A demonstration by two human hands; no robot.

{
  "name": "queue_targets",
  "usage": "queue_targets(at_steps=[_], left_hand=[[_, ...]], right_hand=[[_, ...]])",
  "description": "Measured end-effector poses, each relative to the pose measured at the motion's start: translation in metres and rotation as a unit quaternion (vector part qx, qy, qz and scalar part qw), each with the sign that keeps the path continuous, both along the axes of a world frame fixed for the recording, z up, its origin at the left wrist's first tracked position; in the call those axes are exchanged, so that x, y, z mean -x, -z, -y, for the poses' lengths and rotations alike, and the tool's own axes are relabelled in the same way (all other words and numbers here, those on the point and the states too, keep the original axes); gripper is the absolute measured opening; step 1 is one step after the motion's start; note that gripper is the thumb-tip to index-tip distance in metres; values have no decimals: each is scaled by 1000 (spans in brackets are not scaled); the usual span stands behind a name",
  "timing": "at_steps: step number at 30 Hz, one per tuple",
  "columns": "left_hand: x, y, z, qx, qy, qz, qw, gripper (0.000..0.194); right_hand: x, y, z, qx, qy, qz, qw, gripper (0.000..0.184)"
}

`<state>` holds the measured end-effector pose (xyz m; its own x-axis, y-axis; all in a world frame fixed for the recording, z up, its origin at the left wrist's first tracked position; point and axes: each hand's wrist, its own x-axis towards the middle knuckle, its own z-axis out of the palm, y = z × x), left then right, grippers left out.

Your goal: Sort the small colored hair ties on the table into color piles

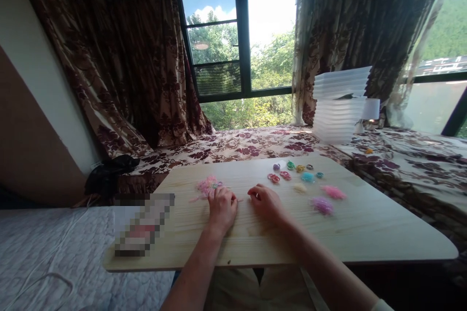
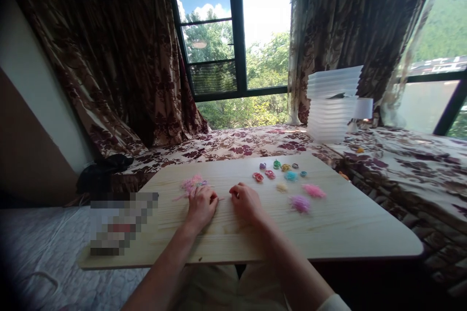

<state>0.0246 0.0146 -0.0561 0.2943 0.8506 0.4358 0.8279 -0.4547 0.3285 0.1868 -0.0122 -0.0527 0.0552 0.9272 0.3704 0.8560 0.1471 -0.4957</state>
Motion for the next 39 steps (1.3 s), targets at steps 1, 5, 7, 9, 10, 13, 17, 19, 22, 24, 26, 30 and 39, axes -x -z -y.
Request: queue_targets(at_steps=[1, 5, 7, 9, 10, 13, 17, 19, 22, 24, 26, 30, 39], left_hand=[[0, 0, 0, 0, 4, 0, 1000, 12], [0, -1, 1, -8, 23, 8, 1000, 11], [-1, -1, 1, -13, 29, 12, 999, 11], [-1, -2, 2, -15, 32, 16, 999, 11], [-1, -2, 2, -16, 34, 18, 999, 11], [-1, -3, 2, -17, 36, 23, 999, 11], [-1, -4, 3, -13, 37, 31, 999, 12], [-1, -5, 3, -14, 37, 37, 999, 13], [-2, -4, 2, -18, 36, 49, 998, 13], [-2, -4, 2, -20, 34, 59, 997, 12], [-2, -3, 1, -20, 33, 69, 997, 12], [-3, -4, 2, -18, 39, 89, 995, 12], [-4, -8, 5, 0, 36, 120, 992, 11]], right_hand=[[0, 0, 0, 0, -1, 0, 1000, 26], [0, 0, 0, 5, 0, 0, 1000, 25], [0, 0, 0, 10, 2, 2, 1000, 25], [0, -1, 0, 13, 4, 6, 1000, 25], [1, -1, 0, 15, 5, 7, 1000, 25], [1, -2, 0, 24, 1, 9, 1000, 25], [2, -3, 1, 31, -2, 10, 999, 25], [2, -4, 2, 31, -5, 10, 999, 24], [2, -4, 2, 31, -13, 9, 999, 24], [1, -3, 2, 28, -17, 11, 999, 24], [1, -2, 2, 24, -21, 13, 999, 24], [0, -1, 2, 11, -30, 5, 999, 23], [1, -4, 3, -19, -66, -26, 997, 18]])
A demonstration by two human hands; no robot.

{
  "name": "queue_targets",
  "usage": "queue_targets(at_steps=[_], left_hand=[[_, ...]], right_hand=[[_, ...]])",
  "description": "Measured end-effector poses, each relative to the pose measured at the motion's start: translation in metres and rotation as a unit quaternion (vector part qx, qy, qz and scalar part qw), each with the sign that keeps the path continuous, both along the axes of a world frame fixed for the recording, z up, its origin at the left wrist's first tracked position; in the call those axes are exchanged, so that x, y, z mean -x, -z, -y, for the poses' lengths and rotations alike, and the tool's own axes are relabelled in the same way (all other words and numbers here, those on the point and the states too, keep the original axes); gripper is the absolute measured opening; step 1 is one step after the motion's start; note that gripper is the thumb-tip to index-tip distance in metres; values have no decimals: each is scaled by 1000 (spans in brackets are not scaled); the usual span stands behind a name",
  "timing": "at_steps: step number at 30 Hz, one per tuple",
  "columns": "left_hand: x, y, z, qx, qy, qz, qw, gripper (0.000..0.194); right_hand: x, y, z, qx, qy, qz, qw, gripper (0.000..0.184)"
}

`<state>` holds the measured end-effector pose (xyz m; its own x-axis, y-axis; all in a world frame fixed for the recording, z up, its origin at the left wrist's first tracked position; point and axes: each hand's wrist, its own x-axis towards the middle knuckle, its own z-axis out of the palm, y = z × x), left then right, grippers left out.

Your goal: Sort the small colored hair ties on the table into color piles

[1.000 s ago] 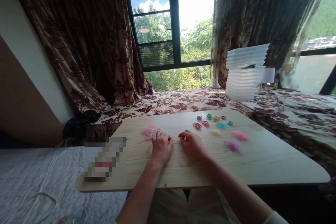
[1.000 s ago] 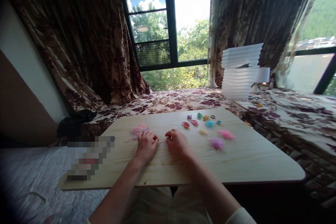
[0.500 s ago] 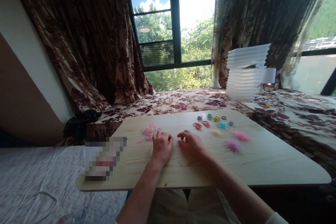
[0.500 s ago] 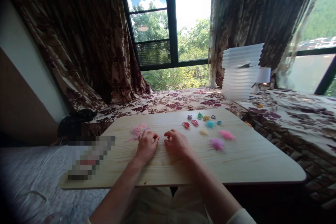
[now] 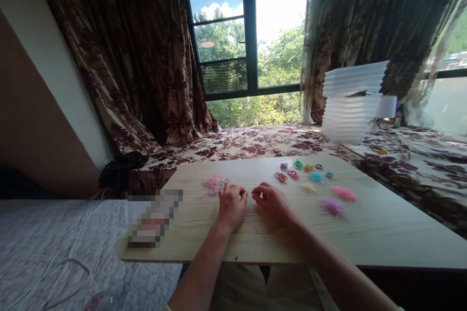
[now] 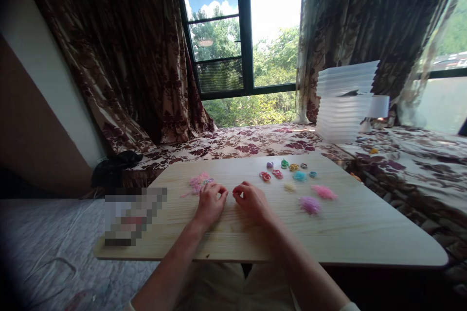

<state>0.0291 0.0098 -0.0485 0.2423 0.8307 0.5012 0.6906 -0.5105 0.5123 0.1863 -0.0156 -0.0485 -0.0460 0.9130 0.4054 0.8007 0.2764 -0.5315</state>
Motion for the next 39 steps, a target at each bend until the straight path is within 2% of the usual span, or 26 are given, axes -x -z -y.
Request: queue_targets(at_steps=[12, 18, 24, 28, 34, 39], left_hand=[[3, 6, -3, -13, -1, -34, 999, 17], [3, 11, -4, -75, 1, -18, 997, 18], [2, 15, -6, -119, 7, -7, 993, 17], [1, 11, -2, -124, 19, -26, 992, 18], [-4, 0, 3, -96, -7, -18, 995, 19], [-6, -3, 3, -79, -26, 7, 997, 22]], right_hand=[[0, 0, 1, 10, 29, -2, 1000, 24], [-1, 2, 0, 11, 22, -19, 1000, 22], [-5, 3, -3, 35, -16, -59, 998, 19], [-7, 4, -3, 34, -30, -87, 995, 19], [-10, 9, -5, 24, -61, -104, 992, 21], [-11, 13, -6, -2, -78, -123, 989, 24]])
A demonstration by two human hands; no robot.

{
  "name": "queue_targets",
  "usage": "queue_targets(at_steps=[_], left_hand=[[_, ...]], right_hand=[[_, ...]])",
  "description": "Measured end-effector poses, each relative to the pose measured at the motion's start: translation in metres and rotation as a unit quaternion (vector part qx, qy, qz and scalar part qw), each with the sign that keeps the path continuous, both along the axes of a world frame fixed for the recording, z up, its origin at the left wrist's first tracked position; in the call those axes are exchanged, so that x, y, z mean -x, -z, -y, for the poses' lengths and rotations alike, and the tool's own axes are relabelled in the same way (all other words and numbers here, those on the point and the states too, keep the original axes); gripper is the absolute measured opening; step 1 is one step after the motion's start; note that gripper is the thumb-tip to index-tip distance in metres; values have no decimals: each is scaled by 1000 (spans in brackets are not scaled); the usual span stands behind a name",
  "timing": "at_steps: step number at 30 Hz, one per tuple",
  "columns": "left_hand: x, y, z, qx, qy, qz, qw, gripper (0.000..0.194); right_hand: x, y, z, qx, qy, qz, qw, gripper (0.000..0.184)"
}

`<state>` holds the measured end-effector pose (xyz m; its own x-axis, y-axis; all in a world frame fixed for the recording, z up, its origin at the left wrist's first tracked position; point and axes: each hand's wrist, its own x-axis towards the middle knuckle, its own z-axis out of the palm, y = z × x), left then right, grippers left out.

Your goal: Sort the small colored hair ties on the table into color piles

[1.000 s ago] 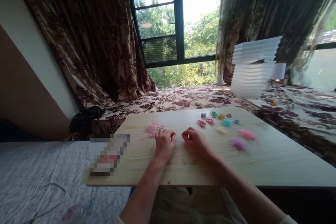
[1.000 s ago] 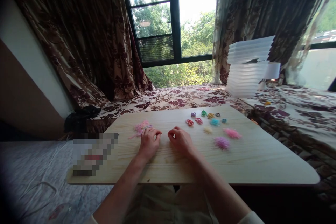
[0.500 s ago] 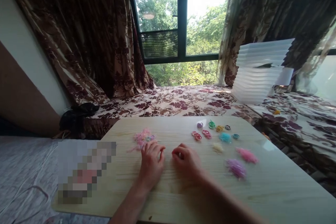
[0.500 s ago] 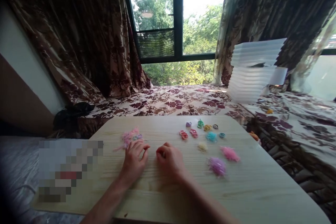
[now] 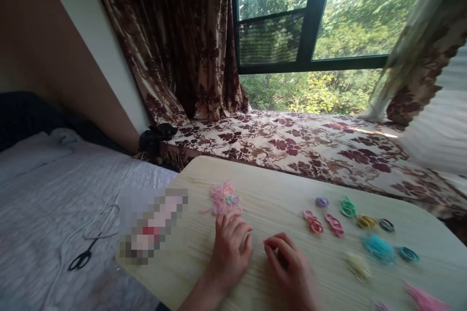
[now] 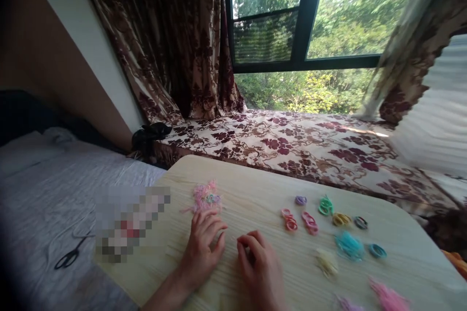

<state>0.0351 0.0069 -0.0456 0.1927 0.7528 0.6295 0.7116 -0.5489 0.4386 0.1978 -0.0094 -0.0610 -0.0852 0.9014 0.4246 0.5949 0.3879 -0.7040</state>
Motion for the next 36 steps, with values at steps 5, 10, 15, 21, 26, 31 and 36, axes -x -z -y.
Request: queue_targets(at_steps=[5, 10, 15, 21, 26, 31, 36], left_hand=[[1, -2, 2, 17, -16, -1, 1000, 24], [4, -2, 4, 52, 22, 2, 998, 28], [4, 4, 3, 75, 71, 29, 994, 30], [6, 9, 1, 73, 68, 24, 995, 33], [8, 4, 4, 90, 55, 19, 994, 29], [7, -3, 5, 88, 18, 20, 996, 21], [9, -5, 6, 75, -4, 19, 997, 18]], right_hand=[[1, -7, 0, -9, 3, 7, 1000, 24], [1, -14, -1, 13, 22, 44, 999, 20], [4, -18, 0, 8, 39, 93, 995, 18], [5, -18, 0, -5, 40, 84, 996, 18], [2, -15, 2, 24, 20, 65, 997, 19], [1, -17, 3, 38, 3, 55, 998, 23], [0, -18, 4, 37, -1, 51, 998, 24]])
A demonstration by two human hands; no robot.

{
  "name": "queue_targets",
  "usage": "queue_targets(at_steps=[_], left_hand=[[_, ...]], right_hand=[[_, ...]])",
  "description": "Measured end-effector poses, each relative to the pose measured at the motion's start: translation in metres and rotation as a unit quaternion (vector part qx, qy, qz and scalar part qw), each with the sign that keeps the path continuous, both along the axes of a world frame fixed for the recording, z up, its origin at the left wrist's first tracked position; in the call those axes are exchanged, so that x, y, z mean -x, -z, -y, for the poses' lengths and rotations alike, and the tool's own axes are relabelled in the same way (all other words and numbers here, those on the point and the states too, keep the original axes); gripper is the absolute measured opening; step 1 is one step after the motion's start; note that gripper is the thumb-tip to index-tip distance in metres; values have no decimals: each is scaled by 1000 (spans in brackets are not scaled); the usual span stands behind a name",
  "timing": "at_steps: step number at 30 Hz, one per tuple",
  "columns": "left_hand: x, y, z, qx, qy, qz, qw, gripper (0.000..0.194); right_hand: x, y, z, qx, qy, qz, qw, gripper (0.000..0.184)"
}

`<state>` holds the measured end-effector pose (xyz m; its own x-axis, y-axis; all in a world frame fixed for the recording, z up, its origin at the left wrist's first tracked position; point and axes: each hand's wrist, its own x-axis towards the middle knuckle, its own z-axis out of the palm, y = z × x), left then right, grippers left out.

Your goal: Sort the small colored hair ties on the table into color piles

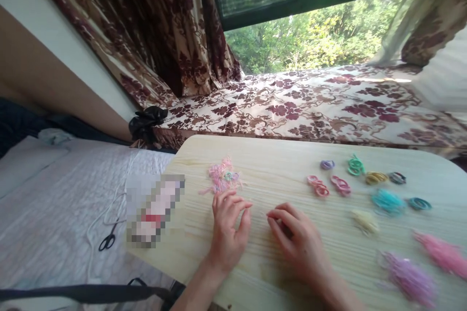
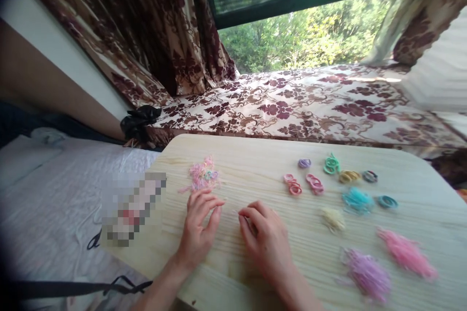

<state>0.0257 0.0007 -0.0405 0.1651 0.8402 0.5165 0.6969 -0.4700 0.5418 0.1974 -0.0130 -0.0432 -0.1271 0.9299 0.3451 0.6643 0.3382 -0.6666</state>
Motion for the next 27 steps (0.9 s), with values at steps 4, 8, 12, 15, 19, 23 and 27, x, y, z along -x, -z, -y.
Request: queue_targets(at_steps=[4, 8, 12, 15, 19, 23, 27], left_hand=[[0, 2, 4, -4, 25, -9, 1000, 19], [1, 5, 7, -1, 70, -21, 997, 23], [4, 6, 7, 5, 91, -7, 996, 26], [5, 7, 6, 8, 94, 11, 995, 24], [5, 9, 6, 9, 94, 21, 995, 22], [6, 13, 5, 7, 100, 9, 995, 20], [6, 17, 5, 4, 107, -8, 994, 19]], right_hand=[[0, 0, 1, -1, 8, 7, 1000, 24], [1, 1, 0, 4, 26, 22, 999, 25], [2, -3, 1, 31, 26, 23, 999, 26], [2, -12, 9, 63, 32, 19, 997, 27], [-3, -22, 33, 75, 79, 37, 993, 27], [-24, -25, 64, 81, 133, 31, 987, 28], [-65, -26, 92, 52, 221, 21, 974, 27]])
